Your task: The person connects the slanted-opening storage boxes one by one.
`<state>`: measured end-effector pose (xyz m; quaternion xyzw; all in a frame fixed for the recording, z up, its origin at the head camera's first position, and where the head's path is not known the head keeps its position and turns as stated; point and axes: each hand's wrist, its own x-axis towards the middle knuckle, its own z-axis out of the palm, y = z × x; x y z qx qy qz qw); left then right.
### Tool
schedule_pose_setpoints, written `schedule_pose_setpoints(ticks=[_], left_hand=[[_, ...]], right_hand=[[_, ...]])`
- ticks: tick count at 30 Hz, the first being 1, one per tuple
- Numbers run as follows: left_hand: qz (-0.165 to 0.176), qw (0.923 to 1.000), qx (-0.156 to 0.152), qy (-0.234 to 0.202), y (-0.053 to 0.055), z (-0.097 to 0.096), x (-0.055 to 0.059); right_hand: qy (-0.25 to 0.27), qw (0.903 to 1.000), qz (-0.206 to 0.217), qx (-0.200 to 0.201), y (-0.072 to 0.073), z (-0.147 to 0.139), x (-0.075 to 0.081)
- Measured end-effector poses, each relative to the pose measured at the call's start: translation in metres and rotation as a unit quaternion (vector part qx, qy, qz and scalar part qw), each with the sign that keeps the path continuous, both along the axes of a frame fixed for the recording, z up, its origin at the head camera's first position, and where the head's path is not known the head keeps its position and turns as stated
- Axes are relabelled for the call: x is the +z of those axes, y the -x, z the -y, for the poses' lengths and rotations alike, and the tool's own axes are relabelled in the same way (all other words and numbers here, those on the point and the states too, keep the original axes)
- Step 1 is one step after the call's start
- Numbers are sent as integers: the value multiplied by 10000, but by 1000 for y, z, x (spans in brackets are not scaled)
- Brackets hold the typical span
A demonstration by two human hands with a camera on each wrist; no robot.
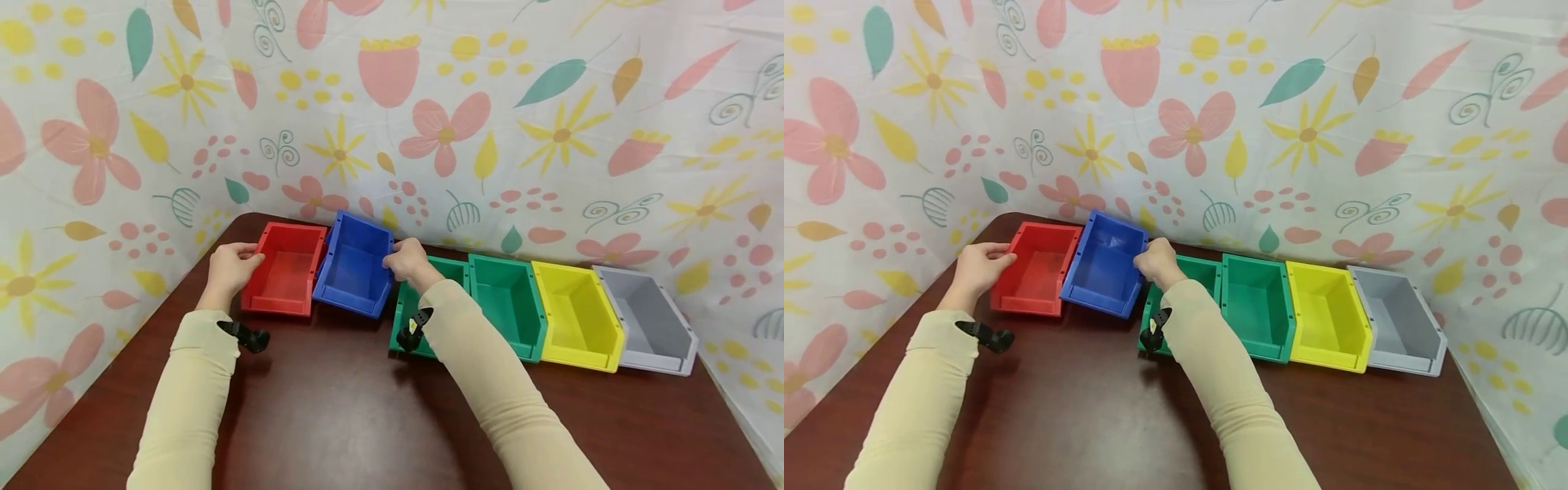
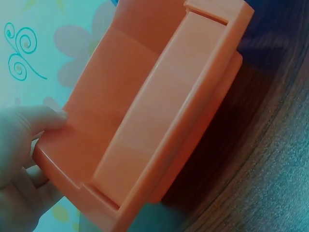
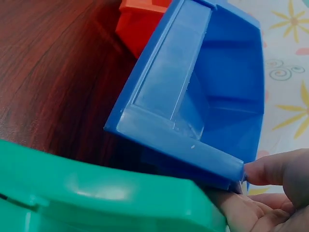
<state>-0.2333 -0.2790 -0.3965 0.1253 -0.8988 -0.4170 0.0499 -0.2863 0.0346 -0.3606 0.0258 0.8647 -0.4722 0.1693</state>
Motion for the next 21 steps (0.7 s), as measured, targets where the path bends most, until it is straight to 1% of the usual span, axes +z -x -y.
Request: schedule_pose_setpoints(ticks=[3, 7, 8, 11, 13, 14, 15, 18, 20, 21], left_hand=[[25, 10000, -26, 10, 2, -2, 1], [81, 10000, -11, -21, 1, -3, 2], [97, 9999, -15, -39, 1, -3, 2], [84, 9999, -29, -65, 0, -4, 2], [126, 9999, -18, -71, 0, -4, 3], [161, 9998, -14, -69, 1, -4, 3], [195, 9998, -7, -71, 1, -5, 3], [189, 9998, -23, 40, 2, -6, 2], [110, 9998, -51, 158, 2, -8, 2], [52, 9997, -46, 236, 2, -9, 1]], right_hand=[[-137, 9998, -142, 56, 1, -1, 7], [-737, 9961, -414, 238, 1, 6, 21], [-958, 9936, -505, 320, 1, 9, 25], [-1572, 9817, -841, 677, 2, 18, 38], [-1883, 9741, -854, 916, 3, 22, 42], [-2043, 9697, -851, 1033, 4, 23, 42], [-2116, 9677, -815, 1098, 4, 22, 41], [-2118, 9680, -744, 1120, 2, 17, 34], [-2119, 9669, -967, 1045, -1, 13, 30], [-2122, 9650, -1159, 1016, -3, 12, 28]])
